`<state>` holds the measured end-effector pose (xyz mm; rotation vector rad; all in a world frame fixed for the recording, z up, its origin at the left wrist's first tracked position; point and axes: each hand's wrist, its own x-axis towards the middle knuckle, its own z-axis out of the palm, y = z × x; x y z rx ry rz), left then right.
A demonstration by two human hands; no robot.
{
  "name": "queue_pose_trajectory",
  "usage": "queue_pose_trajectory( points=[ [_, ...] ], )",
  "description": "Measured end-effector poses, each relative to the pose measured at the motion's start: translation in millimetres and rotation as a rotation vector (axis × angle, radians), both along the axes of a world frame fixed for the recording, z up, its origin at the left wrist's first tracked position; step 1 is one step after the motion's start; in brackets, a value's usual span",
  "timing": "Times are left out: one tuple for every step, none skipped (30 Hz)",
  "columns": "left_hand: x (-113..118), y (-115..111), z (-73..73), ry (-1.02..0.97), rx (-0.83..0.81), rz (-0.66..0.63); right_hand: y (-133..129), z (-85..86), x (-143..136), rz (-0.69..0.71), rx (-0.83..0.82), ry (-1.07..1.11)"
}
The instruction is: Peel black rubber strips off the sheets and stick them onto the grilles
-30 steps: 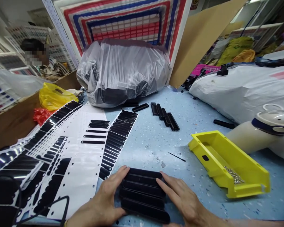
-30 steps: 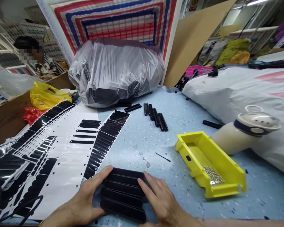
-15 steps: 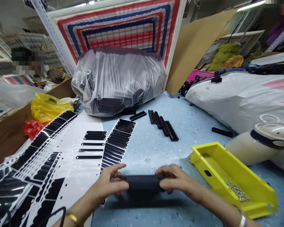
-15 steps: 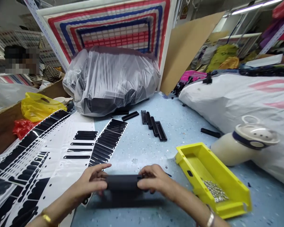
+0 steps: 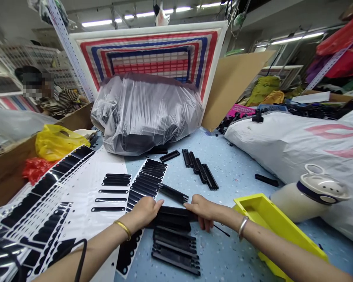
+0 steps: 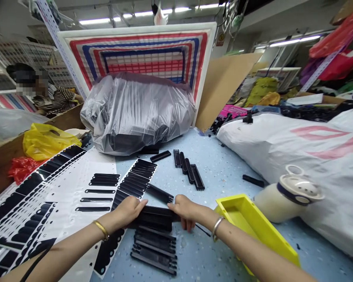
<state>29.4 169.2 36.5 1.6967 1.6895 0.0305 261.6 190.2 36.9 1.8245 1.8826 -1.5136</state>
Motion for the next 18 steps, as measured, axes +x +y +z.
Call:
queue_pose_trajectory(
  points=[
    [-0.4,1.9,1.8,0.036,0.064,-0.018,1.2,0.7,0.1,0.012,0.061,-0.045],
    [-0.7,3.6,3.0,0.071,0.121,-0.035,2.7,2.0,0.6,0.026,0.128,-0.087],
    [-0.7,5.2,3.4,0.102,0.164,-0.047,4.6,3.9,1.1,0.041,0.202,-0.127],
    [-0.3,6.8,3.2,0.128,0.193,-0.055,7.2,6.2,1.6,0.057,0.280,-0.164],
    [0.5,8.6,2.6,0.147,0.215,-0.060,10.3,8.9,2.0,0.073,0.361,-0.199],
    [1.3,10.4,1.8,0.162,0.233,-0.063,13.7,11.7,2.0,0.089,0.440,-0.231],
    [2.0,11.8,1.2,0.173,0.251,-0.065,17.1,14.6,1.6,0.104,0.512,-0.260],
    [2.1,12.4,1.0,0.180,0.269,-0.066,19.9,17.3,0.7,0.118,0.569,-0.284],
    [1.3,11.9,1.4,0.183,0.289,-0.065,21.8,19.6,-0.6,0.134,0.612,-0.303],
    [-0.7,9.8,2.2,0.185,0.310,-0.063,22.3,21.6,-2.1,0.153,0.640,-0.314],
    [-4.0,5.9,3.3,0.184,0.329,-0.062,21.3,23.1,-3.7,0.176,0.660,-0.316],
    [-8.3,0.3,4.6,0.178,0.344,-0.068,18.9,24.4,-5.1,0.201,0.672,-0.313],
    [-13.3,-6.7,5.7,0.167,0.354,-0.084,15.2,25.3,-6.3,0.226,0.680,-0.308],
    [-18.6,-14.7,6.3,0.149,0.358,-0.111,10.8,25.9,-7.0,0.249,0.686,-0.303],
    [-23.7,-22.9,6.1,0.127,0.359,-0.144,6.5,26.2,-7.5,0.266,0.690,-0.301],
    [-27.9,-30.7,5.0,0.101,0.359,-0.182,3.0,26.2,-7.9,0.276,0.695,-0.304],
    [-31.0,-37.1,3.0,0.072,0.365,-0.226,0.9,25.8,-8.5,0.276,0.702,-0.314],
    [-32.8,-41.8,0.3,0.045,0.380,-0.270,0.6,25.0,-9.7,0.268,0.711,-0.331]
  ],
)
